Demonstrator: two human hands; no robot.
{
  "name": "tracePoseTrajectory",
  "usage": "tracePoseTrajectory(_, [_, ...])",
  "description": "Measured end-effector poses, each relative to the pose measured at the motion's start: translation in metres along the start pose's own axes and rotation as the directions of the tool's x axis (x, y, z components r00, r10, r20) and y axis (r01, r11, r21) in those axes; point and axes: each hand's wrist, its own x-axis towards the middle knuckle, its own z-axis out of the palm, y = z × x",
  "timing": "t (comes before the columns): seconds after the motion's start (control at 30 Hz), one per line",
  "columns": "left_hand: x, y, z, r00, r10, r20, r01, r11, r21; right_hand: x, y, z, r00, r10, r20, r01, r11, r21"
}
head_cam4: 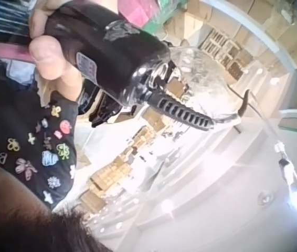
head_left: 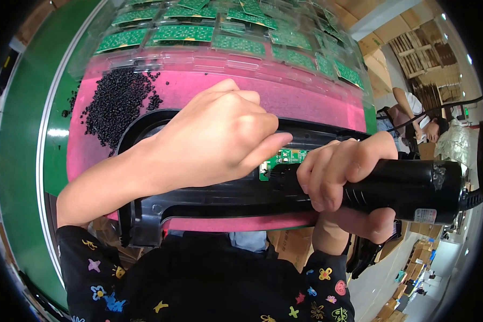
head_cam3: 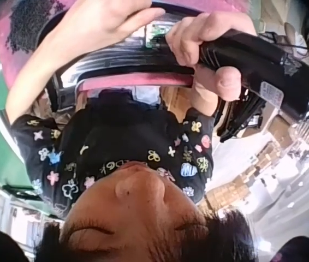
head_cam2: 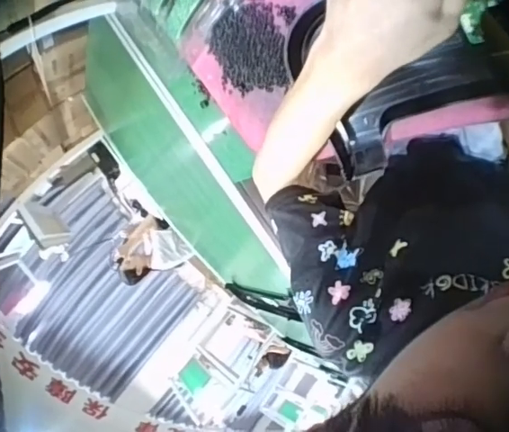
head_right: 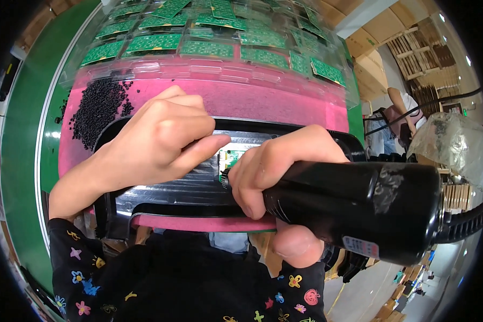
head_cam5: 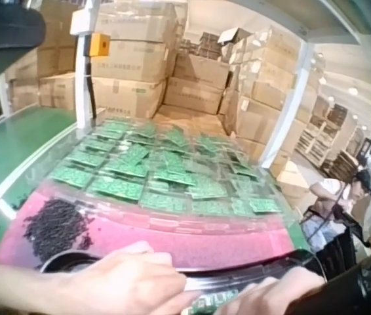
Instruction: Assembling electronic circuit boards into plastic housings using an electric screwdriver.
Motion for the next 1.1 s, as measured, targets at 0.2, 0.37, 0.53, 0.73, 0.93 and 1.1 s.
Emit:
tracePoseTrajectory(0.2, [-0.002,0.002,0.001,0.999,-0.052,0.016,0.053,0.998,-0.034,0.006,0.007,-0.012,0.96,-0.018,0.281,-0.037,0.982,0.187])
tracePoseTrajectory(0.37, [-0.012,-0.01,0.003,0.998,0.021,0.052,-0.017,0.996,-0.082,0.005,0.01,0.001,0.966,0.031,0.255,-0.075,0.984,0.164])
tracePoseTrajectory(0.53, [-0.011,-0.007,0.004,0.999,0.04,0.033,-0.038,0.997,-0.068,0.004,0.009,0.007,0.989,0.063,0.136,-0.074,0.994,0.076])
tracePoseTrajectory(0.73, [-0.009,-0.009,0.001,0.943,0.093,0.319,-0.084,0.996,-0.042,0.006,-0.003,-0.001,0.977,-0.201,0.07,0.198,0.979,0.045])
tracePoseTrajectory(0.93, [-0.004,-0.008,0.004,0.961,0.19,0.202,-0.148,0.968,-0.203,0.0,-0.012,-0.01,0.913,-0.397,-0.093,0.407,0.904,0.134])
tracePoseTrajectory(1.1, [-0.001,-0.006,-0.002,0.928,0.171,0.331,-0.076,0.957,-0.282,-0.002,-0.021,-0.005,0.914,-0.377,-0.151,0.402,0.892,0.206])
